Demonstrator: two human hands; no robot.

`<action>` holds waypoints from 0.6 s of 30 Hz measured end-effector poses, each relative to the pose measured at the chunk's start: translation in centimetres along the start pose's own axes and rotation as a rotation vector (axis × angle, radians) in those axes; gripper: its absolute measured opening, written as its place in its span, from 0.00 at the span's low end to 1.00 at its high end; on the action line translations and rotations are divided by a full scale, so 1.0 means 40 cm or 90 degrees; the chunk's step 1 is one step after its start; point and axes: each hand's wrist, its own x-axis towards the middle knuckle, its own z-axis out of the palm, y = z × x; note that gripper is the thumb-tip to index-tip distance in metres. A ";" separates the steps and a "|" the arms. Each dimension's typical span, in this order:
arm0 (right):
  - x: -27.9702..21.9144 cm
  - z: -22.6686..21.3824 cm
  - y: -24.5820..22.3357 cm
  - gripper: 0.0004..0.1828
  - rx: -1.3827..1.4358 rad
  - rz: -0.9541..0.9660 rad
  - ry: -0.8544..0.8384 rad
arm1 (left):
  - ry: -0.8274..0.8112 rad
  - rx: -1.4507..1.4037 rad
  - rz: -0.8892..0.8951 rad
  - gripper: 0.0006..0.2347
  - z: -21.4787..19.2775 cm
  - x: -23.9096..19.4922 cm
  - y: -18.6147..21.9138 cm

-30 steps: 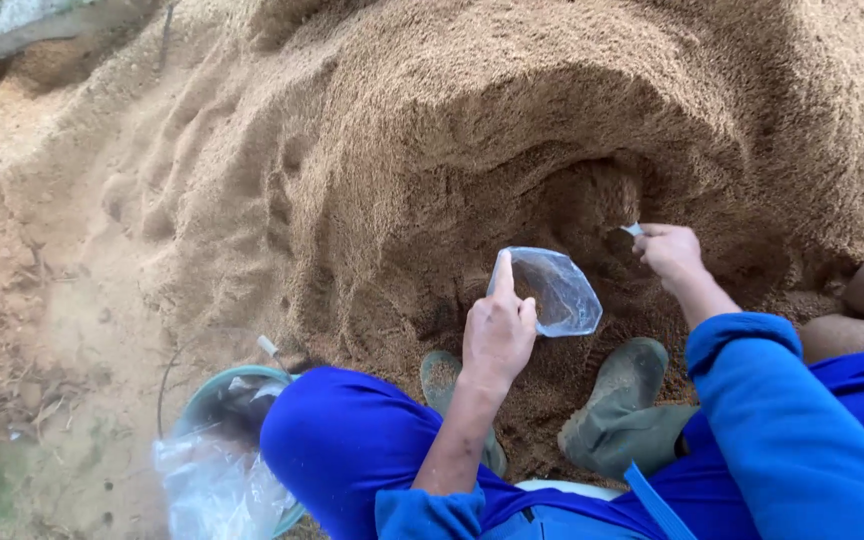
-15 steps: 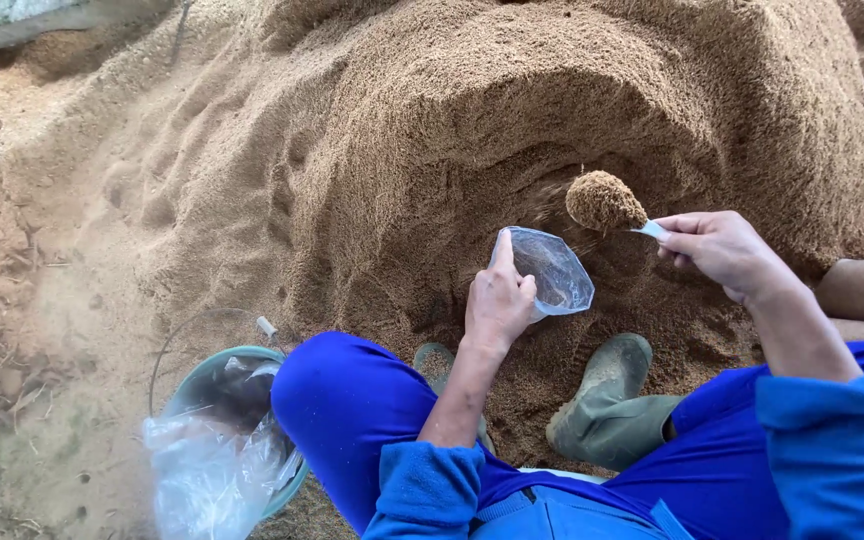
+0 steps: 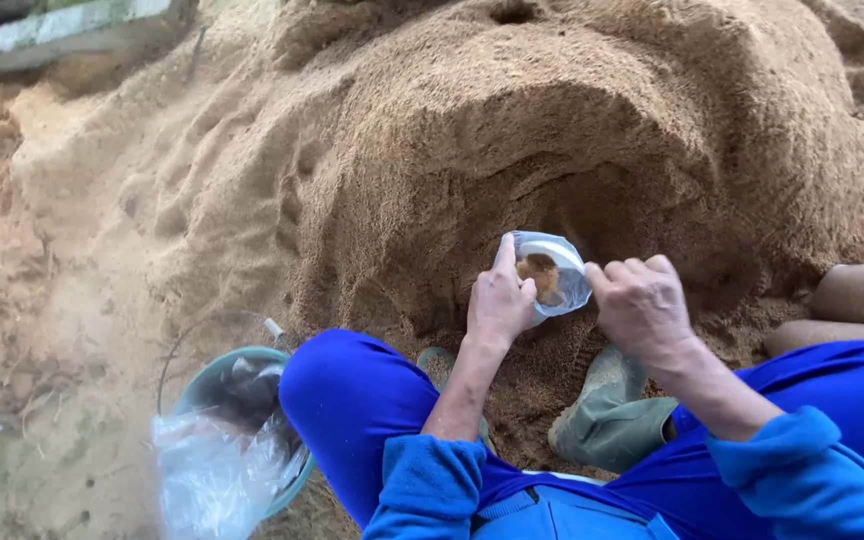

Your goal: Scooping grain from a large pile into small plastic bags using a hand scoop.

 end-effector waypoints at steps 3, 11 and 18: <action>0.026 -0.039 0.058 0.09 0.021 0.022 0.087 | -0.001 0.009 0.008 0.32 -0.012 0.003 -0.007; 0.056 0.087 0.230 0.18 0.380 0.490 -0.300 | 0.006 0.018 -0.057 0.32 -0.086 -0.021 0.000; 0.016 0.197 0.094 0.24 0.286 0.428 -0.589 | -0.005 0.046 -0.085 0.31 -0.110 -0.029 -0.031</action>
